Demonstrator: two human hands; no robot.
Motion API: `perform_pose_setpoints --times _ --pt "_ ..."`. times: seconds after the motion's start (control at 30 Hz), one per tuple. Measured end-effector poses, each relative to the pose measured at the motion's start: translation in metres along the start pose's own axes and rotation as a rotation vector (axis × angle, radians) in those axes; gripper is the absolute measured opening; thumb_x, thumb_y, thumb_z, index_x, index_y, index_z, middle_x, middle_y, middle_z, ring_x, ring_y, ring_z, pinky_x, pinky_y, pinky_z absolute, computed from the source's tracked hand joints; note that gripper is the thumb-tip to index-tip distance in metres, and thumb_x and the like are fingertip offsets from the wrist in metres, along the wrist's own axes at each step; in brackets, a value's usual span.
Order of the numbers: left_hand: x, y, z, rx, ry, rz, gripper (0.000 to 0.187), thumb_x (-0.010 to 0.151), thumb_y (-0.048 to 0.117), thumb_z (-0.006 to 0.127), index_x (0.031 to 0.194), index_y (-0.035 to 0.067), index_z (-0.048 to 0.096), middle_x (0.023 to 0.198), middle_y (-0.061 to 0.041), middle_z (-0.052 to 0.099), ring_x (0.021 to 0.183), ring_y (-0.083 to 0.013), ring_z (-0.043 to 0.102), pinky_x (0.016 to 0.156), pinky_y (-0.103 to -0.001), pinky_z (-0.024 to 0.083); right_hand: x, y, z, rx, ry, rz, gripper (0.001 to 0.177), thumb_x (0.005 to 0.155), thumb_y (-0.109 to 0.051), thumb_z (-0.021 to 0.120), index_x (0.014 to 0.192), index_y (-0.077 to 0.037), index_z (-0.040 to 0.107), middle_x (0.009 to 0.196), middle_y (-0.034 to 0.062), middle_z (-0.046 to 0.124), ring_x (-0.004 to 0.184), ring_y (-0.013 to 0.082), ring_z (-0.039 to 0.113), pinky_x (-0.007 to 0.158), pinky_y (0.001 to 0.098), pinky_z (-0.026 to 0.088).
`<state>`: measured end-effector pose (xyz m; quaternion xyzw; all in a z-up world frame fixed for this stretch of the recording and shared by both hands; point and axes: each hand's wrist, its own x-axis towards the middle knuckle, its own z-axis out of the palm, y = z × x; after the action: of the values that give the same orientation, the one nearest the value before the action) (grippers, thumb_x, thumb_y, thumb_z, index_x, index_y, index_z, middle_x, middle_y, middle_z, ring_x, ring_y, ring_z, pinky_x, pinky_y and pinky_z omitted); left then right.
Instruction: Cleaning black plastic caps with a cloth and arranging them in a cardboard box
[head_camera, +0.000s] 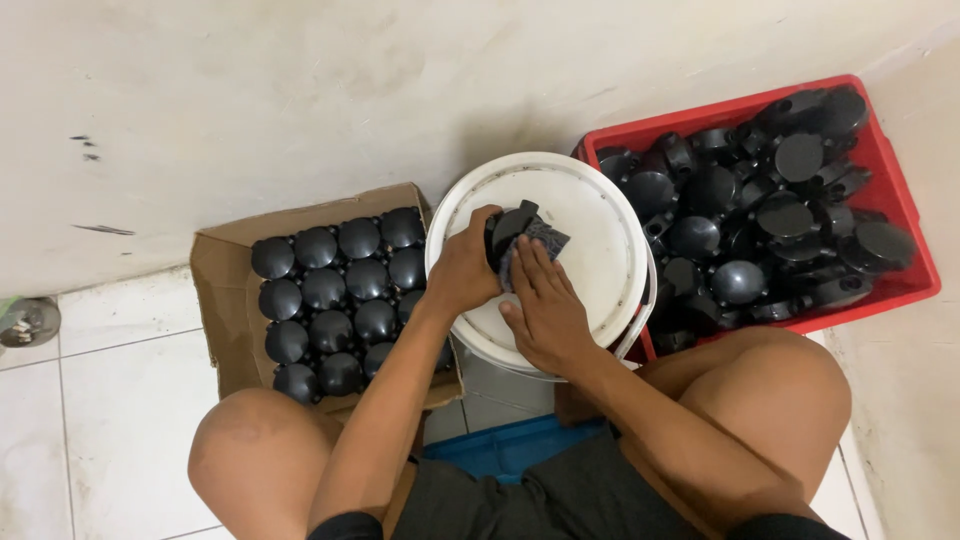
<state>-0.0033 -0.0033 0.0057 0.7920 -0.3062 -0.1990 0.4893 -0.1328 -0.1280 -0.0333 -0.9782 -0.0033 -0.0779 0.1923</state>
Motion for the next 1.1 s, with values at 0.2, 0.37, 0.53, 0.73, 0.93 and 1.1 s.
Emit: perform_pose_setpoints --times 0.2,0.37,0.53,0.73,0.93,1.1 --pt "-0.002 0.005 -0.004 -0.015 -0.023 -0.023 0.079 0.074 0.038 0.071 0.137 0.004 0.039 0.110 -0.031 0.064 0.107 -0.0479 0.063 0.091 -0.058 0.051 0.028 0.008 0.000 0.067 0.128 0.099 0.058 0.108 -0.041 0.031 0.141 0.005 0.042 0.160 0.0274 0.019 0.147 0.0450 0.018 0.115 0.0590 0.021" --pt "0.002 -0.014 0.005 0.028 -0.019 -0.013 0.075 0.074 0.024 0.071 0.138 0.007 0.038 0.111 -0.030 0.064 0.107 -0.0491 0.063 0.092 -0.058 0.049 0.040 0.001 -0.020 0.000 0.031 -0.059 0.066 0.105 -0.051 0.029 0.138 0.004 0.048 0.162 0.0206 0.018 0.150 0.0374 0.017 0.117 0.0554 0.019" --pt "-0.001 -0.008 0.002 0.006 -0.020 0.014 0.073 0.074 0.025 0.071 0.138 0.012 0.039 0.113 -0.027 0.065 0.109 -0.0480 0.063 0.091 -0.056 0.050 0.014 -0.002 -0.010 0.031 -0.020 -0.136 0.061 0.106 -0.046 0.030 0.149 -0.004 0.038 0.161 0.0145 0.026 0.149 0.0318 0.023 0.117 0.0508 0.024" --pt "0.001 0.008 -0.002 0.032 -0.018 -0.047 0.077 0.073 0.024 0.071 0.138 0.004 0.037 0.112 -0.031 0.064 0.109 -0.0469 0.062 0.093 -0.056 0.050 0.018 0.017 -0.008 -0.058 0.101 0.004 0.059 0.106 -0.042 0.032 0.146 0.000 0.042 0.158 0.0189 0.031 0.146 0.0359 0.029 0.113 0.0510 0.030" --pt "-0.005 0.024 -0.008 0.021 -0.008 -0.091 0.086 0.072 0.028 0.074 0.144 0.006 0.033 0.117 -0.028 0.064 0.113 -0.0446 0.062 0.098 -0.054 0.050 0.029 0.041 0.001 -0.234 0.185 0.099 0.055 0.107 -0.043 0.033 0.135 -0.001 0.055 0.152 0.0167 0.043 0.143 0.0321 0.036 0.109 0.0483 0.036" --pt "-0.007 0.018 -0.005 0.036 0.015 -0.049 0.091 0.074 0.028 0.075 0.149 0.006 0.028 0.121 -0.029 0.062 0.116 -0.0442 0.060 0.100 -0.055 0.049 0.020 0.038 -0.008 -0.301 0.169 0.242 0.049 0.090 -0.017 0.057 0.136 -0.003 0.055 0.149 0.0173 0.045 0.139 0.0375 0.037 0.108 0.0527 0.034"
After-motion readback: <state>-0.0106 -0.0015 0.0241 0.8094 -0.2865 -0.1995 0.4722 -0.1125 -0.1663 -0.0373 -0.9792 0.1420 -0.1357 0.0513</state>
